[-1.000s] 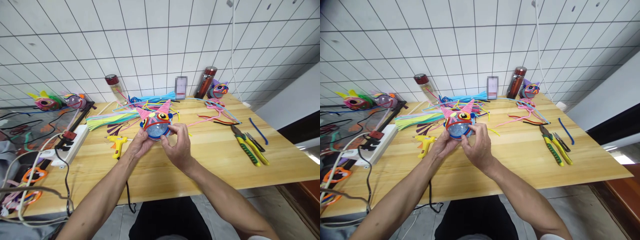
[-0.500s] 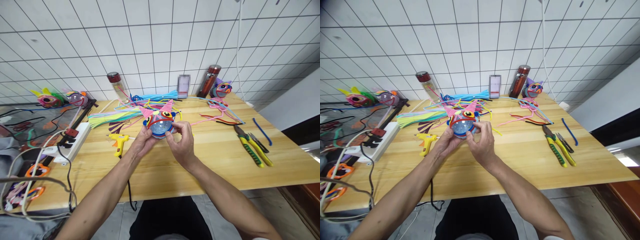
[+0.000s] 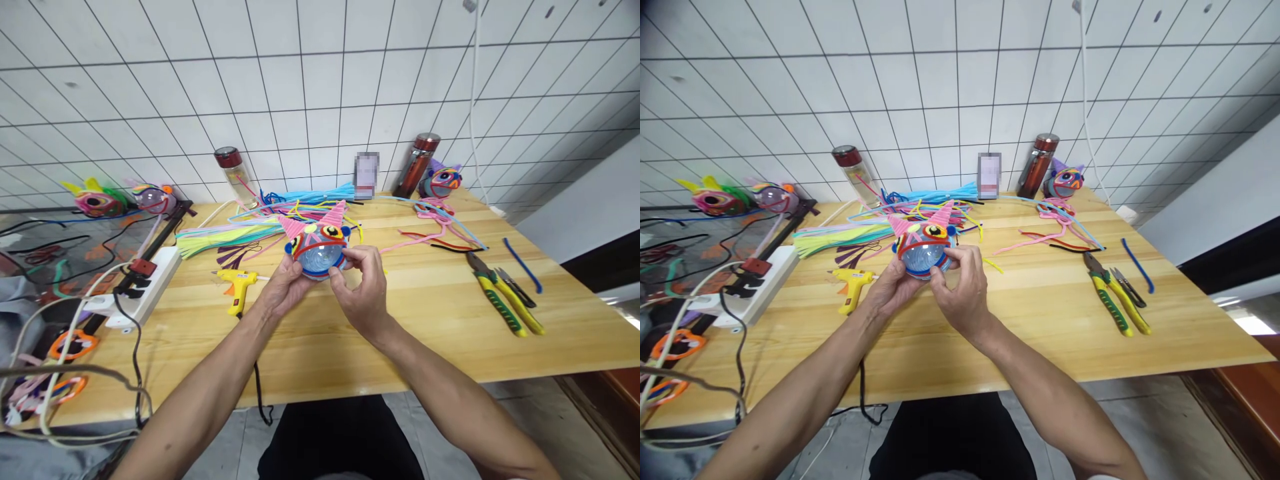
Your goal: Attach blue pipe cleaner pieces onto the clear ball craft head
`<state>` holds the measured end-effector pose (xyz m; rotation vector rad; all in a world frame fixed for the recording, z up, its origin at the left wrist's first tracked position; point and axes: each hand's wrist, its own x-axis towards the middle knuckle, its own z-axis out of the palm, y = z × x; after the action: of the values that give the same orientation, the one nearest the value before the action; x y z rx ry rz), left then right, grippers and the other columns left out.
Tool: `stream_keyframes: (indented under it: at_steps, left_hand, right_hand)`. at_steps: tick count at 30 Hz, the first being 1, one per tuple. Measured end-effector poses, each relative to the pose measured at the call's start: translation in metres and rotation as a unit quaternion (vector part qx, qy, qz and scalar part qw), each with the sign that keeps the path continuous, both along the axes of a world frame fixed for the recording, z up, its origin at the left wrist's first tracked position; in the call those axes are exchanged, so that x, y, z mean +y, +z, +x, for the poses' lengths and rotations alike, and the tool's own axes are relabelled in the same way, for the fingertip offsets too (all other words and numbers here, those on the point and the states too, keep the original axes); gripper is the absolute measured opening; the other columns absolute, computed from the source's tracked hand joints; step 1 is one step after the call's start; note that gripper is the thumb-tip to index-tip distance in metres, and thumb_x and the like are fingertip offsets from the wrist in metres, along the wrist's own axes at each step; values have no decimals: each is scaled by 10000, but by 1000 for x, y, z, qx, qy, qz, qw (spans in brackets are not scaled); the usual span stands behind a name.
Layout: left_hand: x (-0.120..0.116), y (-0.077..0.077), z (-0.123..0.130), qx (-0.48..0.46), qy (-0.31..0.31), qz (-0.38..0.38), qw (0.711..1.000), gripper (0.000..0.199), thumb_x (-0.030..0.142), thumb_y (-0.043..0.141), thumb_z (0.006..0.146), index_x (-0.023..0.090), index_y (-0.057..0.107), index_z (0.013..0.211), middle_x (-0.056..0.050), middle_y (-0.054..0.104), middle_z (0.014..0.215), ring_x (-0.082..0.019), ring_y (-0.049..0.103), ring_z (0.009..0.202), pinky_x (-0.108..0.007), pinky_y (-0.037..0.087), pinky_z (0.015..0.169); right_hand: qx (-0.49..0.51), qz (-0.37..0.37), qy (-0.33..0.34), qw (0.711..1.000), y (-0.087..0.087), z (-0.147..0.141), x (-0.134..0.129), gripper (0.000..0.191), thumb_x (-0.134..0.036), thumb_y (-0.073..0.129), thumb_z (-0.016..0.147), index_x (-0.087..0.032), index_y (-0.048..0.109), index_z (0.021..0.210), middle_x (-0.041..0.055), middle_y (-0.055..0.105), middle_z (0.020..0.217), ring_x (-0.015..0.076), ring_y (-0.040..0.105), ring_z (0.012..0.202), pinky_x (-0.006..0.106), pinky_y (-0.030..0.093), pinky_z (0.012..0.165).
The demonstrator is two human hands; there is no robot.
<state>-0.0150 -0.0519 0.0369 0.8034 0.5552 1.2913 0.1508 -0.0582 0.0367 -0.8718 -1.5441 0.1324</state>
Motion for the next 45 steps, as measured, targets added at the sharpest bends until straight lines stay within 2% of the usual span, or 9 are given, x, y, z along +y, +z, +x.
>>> stream_keyframes:
  at_steps: [5, 8, 12, 15, 24, 30, 38, 45]
  left_hand:
    - [-1, 0, -2, 8, -6, 5, 1000, 862, 544, 1028, 627, 209, 716, 1358, -151, 717, 1457, -413, 603, 1459, -581, 466, 1264]
    - [-1, 0, -2, 10, -6, 6, 1000, 846, 553, 1026, 626, 195, 726, 1331, -154, 720, 1451, -411, 621, 1437, -572, 477, 1257]
    - [0, -1, 0, 10, 15, -2, 1000, 874, 531, 1044, 600, 186, 709, 1329, -164, 721, 1434, -415, 623, 1431, -574, 508, 1222]
    - [2, -5, 1, 3, 44, -9, 999, 900, 480, 1054, 601, 231, 660, 1371, -142, 699, 1466, -403, 604, 1454, -580, 520, 1203]
    - [9, -17, 3, -7, 78, -26, 997, 704, 378, 1035, 650, 253, 648, 1226, -64, 735, 1354, -336, 689, 1341, -571, 553, 1164]
    - [13, -23, 4, -21, 79, -36, 996, 666, 341, 1022, 667, 230, 659, 1215, -89, 698, 1402, -347, 680, 1342, -612, 532, 1177]
    - [16, -30, 3, -18, 85, -38, 996, 638, 349, 1009, 691, 239, 673, 1222, -81, 673, 1404, -337, 687, 1291, -645, 561, 1129]
    - [17, -32, 2, -8, 92, -34, 995, 653, 362, 1010, 680, 247, 667, 1224, -75, 686, 1360, -302, 709, 1226, -624, 574, 1120]
  right_hand:
    - [-30, 53, -6, 998, 2, -1, -3, 291, -218, 687, 942, -247, 588, 1213, 75, 652, 1051, 249, 665, 953, 424, 613, 787]
    - [-25, 51, -3, 998, 2, -1, -3, 286, -219, 683, 942, -243, 593, 1213, 79, 651, 1052, 252, 665, 959, 421, 609, 781]
    - [6, 7, 11, 1000, -1, 1, 0, 271, -211, 694, 923, -234, 616, 1181, 64, 641, 1053, 219, 647, 884, 392, 597, 757]
    - [28, -41, 31, 998, -6, 4, 6, 269, -228, 699, 924, -230, 628, 1183, 44, 641, 1043, 194, 638, 836, 394, 600, 792]
    - [100, -197, 81, 972, -22, 10, 25, 322, -385, 754, 890, -217, 669, 1152, 28, 697, 990, 186, 666, 837, 369, 587, 800]
    - [111, -224, 86, 964, -27, 12, 33, 346, -430, 762, 859, -218, 673, 1117, 9, 691, 900, 189, 640, 816, 339, 557, 738]
    - [118, -269, 98, 951, -36, 19, 44, 404, -464, 791, 812, -207, 676, 1103, 7, 696, 905, 196, 645, 804, 378, 553, 796]
    - [116, -282, 101, 947, -45, 20, 51, 424, -481, 795, 784, -213, 665, 1086, 4, 710, 906, 189, 643, 783, 375, 561, 783]
